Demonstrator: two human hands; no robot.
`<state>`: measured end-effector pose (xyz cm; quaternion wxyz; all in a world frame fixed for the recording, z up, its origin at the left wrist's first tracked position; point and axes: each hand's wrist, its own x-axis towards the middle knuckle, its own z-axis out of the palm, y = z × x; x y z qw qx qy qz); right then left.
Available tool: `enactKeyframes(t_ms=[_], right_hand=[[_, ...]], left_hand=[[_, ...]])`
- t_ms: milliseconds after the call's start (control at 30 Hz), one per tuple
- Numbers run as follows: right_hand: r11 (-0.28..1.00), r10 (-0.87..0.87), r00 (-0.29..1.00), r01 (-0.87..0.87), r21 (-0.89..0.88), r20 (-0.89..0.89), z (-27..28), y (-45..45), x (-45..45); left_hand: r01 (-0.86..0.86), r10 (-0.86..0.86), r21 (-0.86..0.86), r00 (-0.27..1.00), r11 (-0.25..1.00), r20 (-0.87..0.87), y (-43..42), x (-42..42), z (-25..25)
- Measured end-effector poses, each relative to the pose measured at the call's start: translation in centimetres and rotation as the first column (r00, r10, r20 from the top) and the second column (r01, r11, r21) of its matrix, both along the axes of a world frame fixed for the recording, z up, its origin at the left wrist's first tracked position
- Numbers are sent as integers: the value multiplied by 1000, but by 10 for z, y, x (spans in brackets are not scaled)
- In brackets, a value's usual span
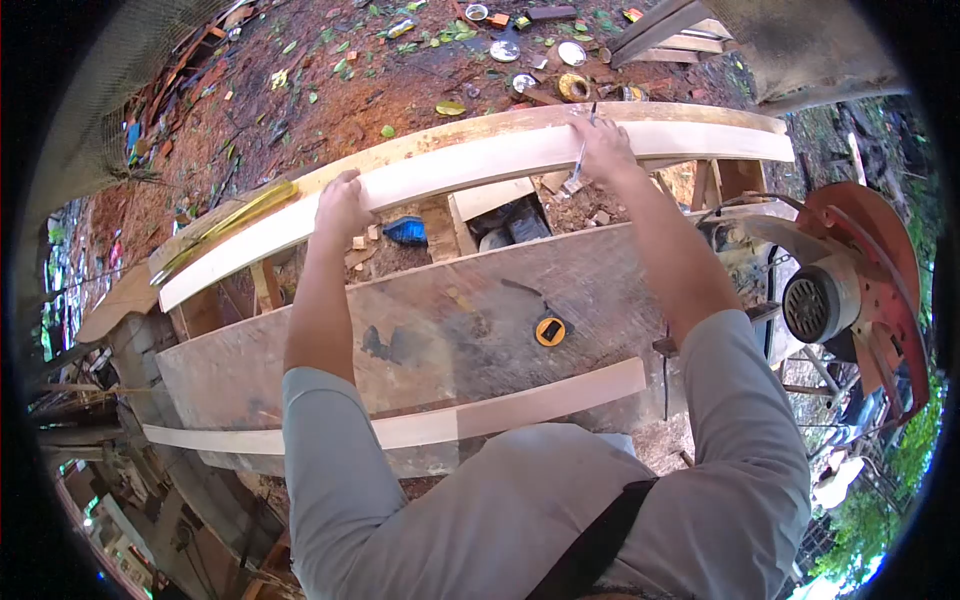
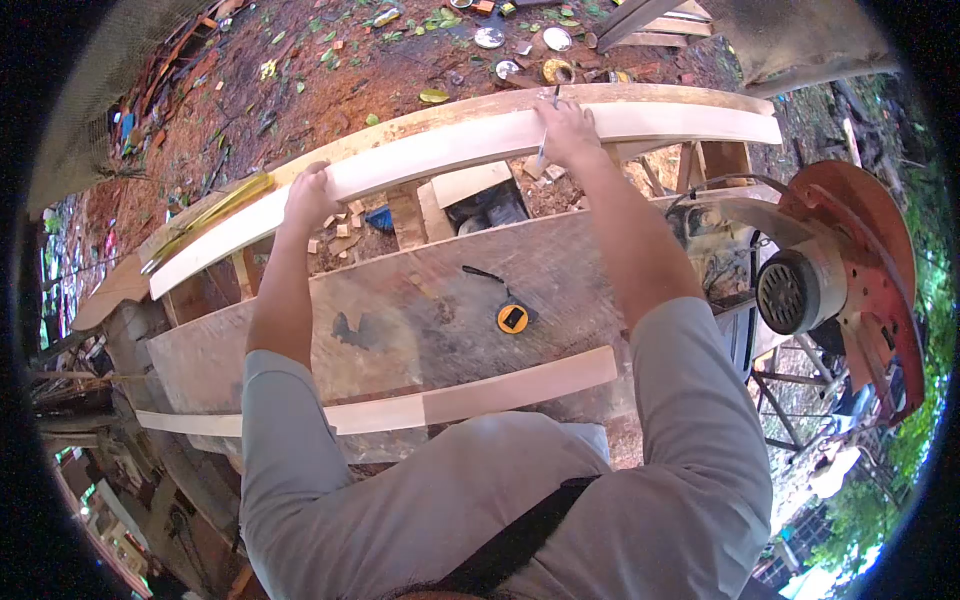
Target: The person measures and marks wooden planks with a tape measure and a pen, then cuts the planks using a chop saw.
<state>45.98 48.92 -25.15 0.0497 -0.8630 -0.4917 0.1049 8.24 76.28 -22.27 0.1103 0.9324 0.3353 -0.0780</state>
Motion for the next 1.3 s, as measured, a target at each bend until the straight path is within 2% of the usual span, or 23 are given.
enactKeyframes(t_ms=[167,233,367,433,467,500,533,567,600,667,700,733,800,833,900,933,1033,1100,1167,1233,1300], right_hand=[[999,-2,999,0,-52,-40,1,1,3],[987,-39,999,34,-160,-29,3,8,1],[985,-62,998,60,-160,-9,7,4,-12],[973,19,1000,-19,228,1,9,-10,-29],[938,57,998,-46,343,-20,16,-22,-42],[888,91,995,-65,455,-35,22,-33,-57],[816,53,992,21,577,-111,26,-51,-80],[837,-59,953,209,506,-296,37,-72,-109],[809,-4,942,200,553,-334,42,-93,-136],[742,202,965,-38,669,-170,53,-145,-198],[827,233,914,-7,562,-332,61,-172,-230],[870,253,894,-43,491,-371,45,-202,-261],[903,382,792,-211,375,-476,47,-240,-303],[902,379,801,-206,380,-464,50,-251,-319],[929,337,831,-371,10,-443,53,-272,-347],[920,391,868,-382,91,-306,51,-282,-355],[942,334,906,-316,110,-259,39,-286,-361],[944,330,913,-325,61,-241,40,-283,-364],[950,305,926,-313,0,-220,47,-282,-362],[939,303,901,-338,-66,-309,59,-283,-361],[950,282,928,-306,-68,-244,78,-295,-363]], left_hand=[[59,-62,-42,996,997,-70,9,-2,4],[49,-50,-15,996,999,-76,8,-1,5],[72,-73,-19,997,997,-10,2,-6,-3],[34,-49,168,995,985,88,-27,-8,8],[21,-60,265,988,964,139,-42,-13,2],[48,-82,243,988,969,134,-57,-24,-7],[4,-84,232,938,973,336,-75,-39,-14],[-42,-77,212,847,976,526,-95,-56,-18],[-94,16,116,839,989,544,-124,-76,-14],[-185,152,4,819,983,553,-199,-127,-5],[-155,136,-10,826,988,547,-233,-154,-1],[-125,119,-26,832,992,542,-268,-180,3],[-68,124,-135,878,989,463,-320,-234,5],[-57,111,-126,874,990,474,-335,-250,21],[6,12,-135,992,991,129,-356,-273,56],[13,5,-125,990,992,140,-356,-279,56],[-38,38,-9,991,999,131,-339,-311,47],[2,20,-204,994,979,103,-320,-315,35],[30,-5,-191,991,981,134,-322,-319,34],[67,-39,-184,988,981,152,-319,-317,38],[80,-39,-192,977,978,208,-325,-316,48]])
